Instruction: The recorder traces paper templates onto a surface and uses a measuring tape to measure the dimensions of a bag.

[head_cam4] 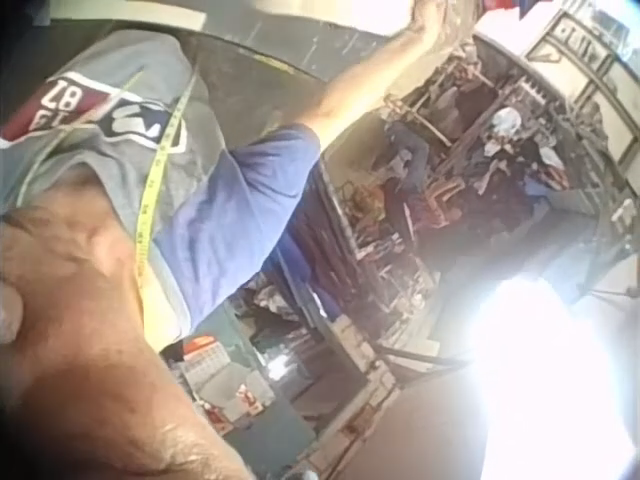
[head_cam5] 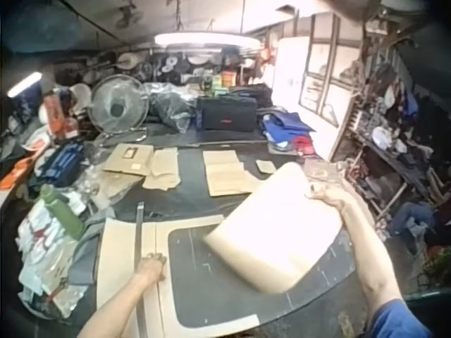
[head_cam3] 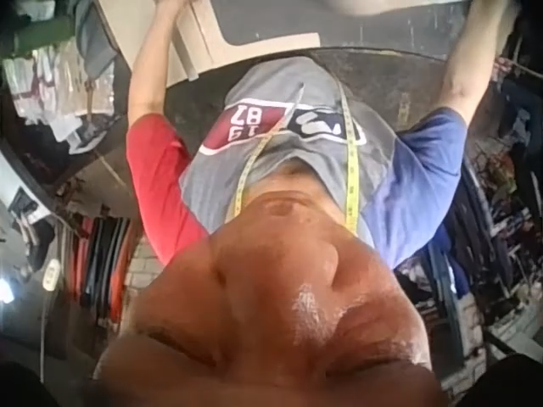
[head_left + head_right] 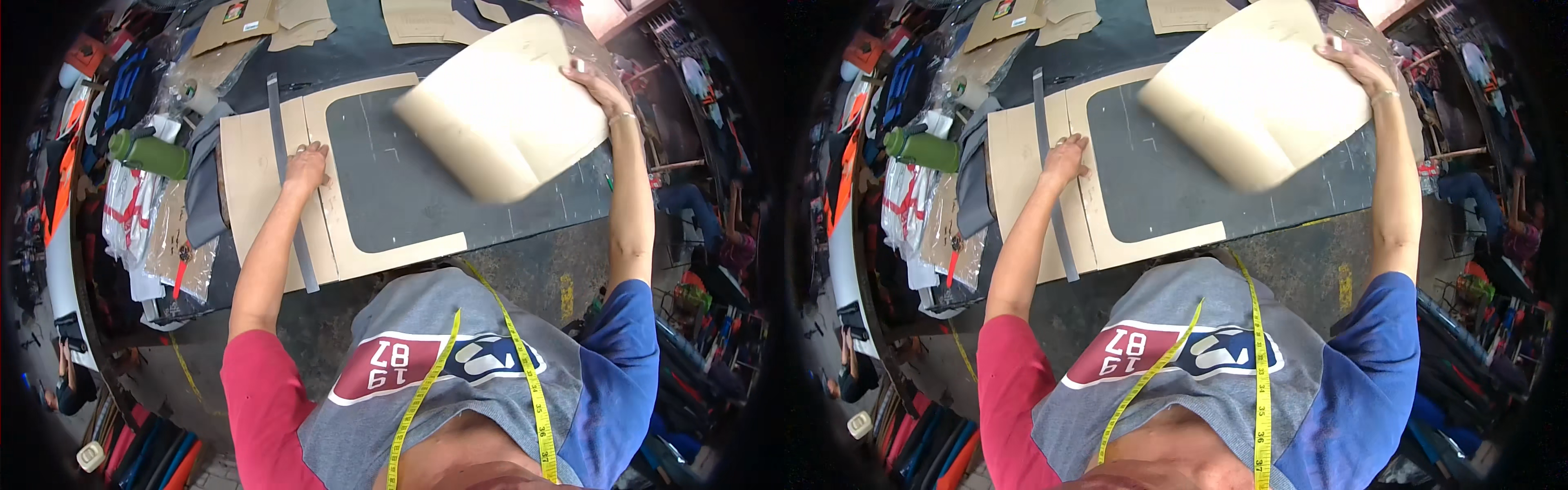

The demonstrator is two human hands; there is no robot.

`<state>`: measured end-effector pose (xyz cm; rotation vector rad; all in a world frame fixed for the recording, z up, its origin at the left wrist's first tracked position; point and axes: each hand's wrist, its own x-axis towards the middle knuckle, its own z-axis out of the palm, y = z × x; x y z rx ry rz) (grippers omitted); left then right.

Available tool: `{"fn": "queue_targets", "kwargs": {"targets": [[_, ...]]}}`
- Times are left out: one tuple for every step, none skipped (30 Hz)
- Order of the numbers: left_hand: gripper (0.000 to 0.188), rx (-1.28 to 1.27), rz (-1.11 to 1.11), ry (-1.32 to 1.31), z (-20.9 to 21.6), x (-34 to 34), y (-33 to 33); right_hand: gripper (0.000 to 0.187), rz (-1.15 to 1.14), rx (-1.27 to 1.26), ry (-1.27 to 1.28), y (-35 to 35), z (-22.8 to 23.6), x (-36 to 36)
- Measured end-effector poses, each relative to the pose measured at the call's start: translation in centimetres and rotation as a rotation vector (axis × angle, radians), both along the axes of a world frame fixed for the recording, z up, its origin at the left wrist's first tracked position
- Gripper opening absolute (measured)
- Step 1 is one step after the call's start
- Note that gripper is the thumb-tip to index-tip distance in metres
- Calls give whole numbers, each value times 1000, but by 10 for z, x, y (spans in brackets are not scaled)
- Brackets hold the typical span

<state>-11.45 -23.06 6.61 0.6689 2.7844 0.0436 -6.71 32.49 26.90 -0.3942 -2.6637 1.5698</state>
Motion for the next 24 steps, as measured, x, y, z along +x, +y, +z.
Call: {"fn": "queue_targets", "kwargs": {"targets": [[66, -1, 3, 11, 1, 3, -3, 53, -13, 134, 11, -13, -7, -9], [65, 1, -1, 21, 2, 5, -2, 57, 157, 237, -101, -27, -5, -22], [64, -11, 15, -3, 7, 6, 2, 60, 321, 339, -213, -38, -4, -35], [64, -14, 20, -5, 8, 8, 4, 54, 310, 456, -110, -52, -20, -43], [63, -14, 31, -9, 6, 9, 1, 49, 537, 364, -317, -78, -17, -60], [62, -9, 23, -5, 7, 7, 4, 46, 597, 471, -228, -86, -37, -72], [66, -28, 36, -26, 4, 8, 1, 47, 661, 559, -176, -112, -46, -81], [66, -36, 44, -26, 2, 7, 0, 48, 760, 660, -195, -127, -58, -96], [69, -25, 25, -2, 1, 4, 5, 49, 816, 585, -187, -128, -84, -111], [73, -18, 23, 13, -2, 5, 5, 45, 801, 650, -84, -141, -104, -118], [73, -29, 49, -1, -5, 9, -1, 42, 790, 660, -55, -171, -106, -119], [76, -46, 58, -19, -5, 9, 0, 38, 765, 675, -28, -187, -106, -115], [80, -62, 64, -38, -4, 9, 0, 36, 696, 660, 31, -190, -111, -120], [80, -65, 71, -49, -5, 8, 0, 35, 626, 648, 87, -191, -115, -123], [81, -57, 64, -40, -5, 6, 1, 33, 493, 612, 201, -185, -118, -120], [81, -47, 54, -30, -5, 5, 3, 32, 356, 576, 310, -174, -121, -114], [81, -46, 55, -43, -3, 4, 5, 32, 250, 533, 337, -164, -125, -103], [81, -43, 65, -55, -1, 6, 4, 32, 150, 487, 363, -157, -130, -88], [85, -64, 70, -56, 2, 7, 4, 32, 64, 409, 282, -148, -135, -70], [88, -84, 72, -54, 4, 9, 4, 32, -25, 333, 203, -140, -141, -46], [88, -83, 76, -62, 6, 11, 5, 31, -164, 203, 339, -139, -153, -15], [86, -80, 67, -35, 8, 13, 7, 30, -304, 70, 477, -138, -165, 13], [84, -79, 61, -8, 10, 13, 7, 27, -383, 83, 479, -129, -172, 38], [84, -81, 58, -14, 11, 11, 6, 23, -470, 99, 478, -116, -180, 62]]}}
